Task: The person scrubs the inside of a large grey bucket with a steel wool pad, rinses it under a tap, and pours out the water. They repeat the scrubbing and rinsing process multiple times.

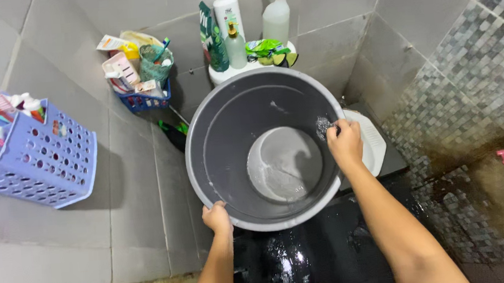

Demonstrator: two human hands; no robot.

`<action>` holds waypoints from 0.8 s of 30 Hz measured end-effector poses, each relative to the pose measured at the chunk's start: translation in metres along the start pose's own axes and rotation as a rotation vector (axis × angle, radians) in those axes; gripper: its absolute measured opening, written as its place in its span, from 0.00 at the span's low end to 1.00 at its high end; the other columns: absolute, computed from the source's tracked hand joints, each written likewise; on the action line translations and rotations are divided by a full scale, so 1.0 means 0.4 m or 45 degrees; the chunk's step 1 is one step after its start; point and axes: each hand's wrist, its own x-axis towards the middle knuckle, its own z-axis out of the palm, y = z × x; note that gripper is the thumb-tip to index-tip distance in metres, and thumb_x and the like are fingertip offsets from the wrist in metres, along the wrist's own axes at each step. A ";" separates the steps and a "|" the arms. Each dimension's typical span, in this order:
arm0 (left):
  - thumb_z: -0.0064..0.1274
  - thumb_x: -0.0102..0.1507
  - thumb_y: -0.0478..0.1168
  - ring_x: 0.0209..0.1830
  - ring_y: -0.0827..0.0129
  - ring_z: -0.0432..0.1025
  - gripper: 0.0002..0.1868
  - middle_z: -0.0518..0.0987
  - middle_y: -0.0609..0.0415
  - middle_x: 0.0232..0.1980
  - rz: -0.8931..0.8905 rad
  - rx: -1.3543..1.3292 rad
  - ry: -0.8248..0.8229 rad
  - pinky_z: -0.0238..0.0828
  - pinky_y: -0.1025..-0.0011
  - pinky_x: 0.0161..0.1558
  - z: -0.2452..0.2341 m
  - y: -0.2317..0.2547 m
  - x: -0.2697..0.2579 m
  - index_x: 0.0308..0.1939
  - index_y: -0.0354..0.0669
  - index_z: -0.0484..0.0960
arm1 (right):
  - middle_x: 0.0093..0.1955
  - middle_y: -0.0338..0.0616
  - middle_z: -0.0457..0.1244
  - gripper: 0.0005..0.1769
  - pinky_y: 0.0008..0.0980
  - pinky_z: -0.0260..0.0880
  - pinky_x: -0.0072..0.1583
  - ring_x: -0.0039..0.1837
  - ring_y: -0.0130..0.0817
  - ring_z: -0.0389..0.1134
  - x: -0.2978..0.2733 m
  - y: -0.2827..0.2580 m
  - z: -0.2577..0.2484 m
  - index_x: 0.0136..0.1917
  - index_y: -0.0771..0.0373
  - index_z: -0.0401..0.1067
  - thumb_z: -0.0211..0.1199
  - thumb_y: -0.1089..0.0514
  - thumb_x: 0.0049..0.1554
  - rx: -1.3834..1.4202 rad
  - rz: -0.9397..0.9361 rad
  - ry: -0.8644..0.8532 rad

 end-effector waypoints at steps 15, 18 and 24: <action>0.56 0.53 0.28 0.48 0.58 0.76 0.23 0.81 0.44 0.51 -0.139 -0.187 -0.079 0.70 0.61 0.55 0.052 -0.080 -0.045 0.52 0.30 0.76 | 0.54 0.57 0.64 0.11 0.49 0.69 0.56 0.53 0.58 0.68 0.114 -0.081 -0.084 0.51 0.60 0.77 0.60 0.53 0.58 0.083 -0.191 0.084; 0.58 0.56 0.32 0.48 0.57 0.77 0.24 0.80 0.44 0.52 -0.326 -0.294 -0.255 0.73 0.60 0.51 0.055 -0.154 -0.079 0.57 0.34 0.74 | 0.55 0.53 0.64 0.10 0.47 0.71 0.55 0.48 0.54 0.70 0.110 -0.046 -0.081 0.50 0.59 0.76 0.60 0.54 0.58 0.154 -0.160 0.033; 0.62 0.58 0.39 0.41 0.57 0.78 0.27 0.80 0.44 0.50 -0.586 0.290 -0.511 0.79 0.63 0.36 0.070 -0.189 -0.072 0.59 0.36 0.72 | 0.56 0.50 0.64 0.08 0.47 0.71 0.55 0.51 0.52 0.69 0.144 0.028 -0.079 0.50 0.59 0.75 0.61 0.57 0.57 0.076 -0.363 0.111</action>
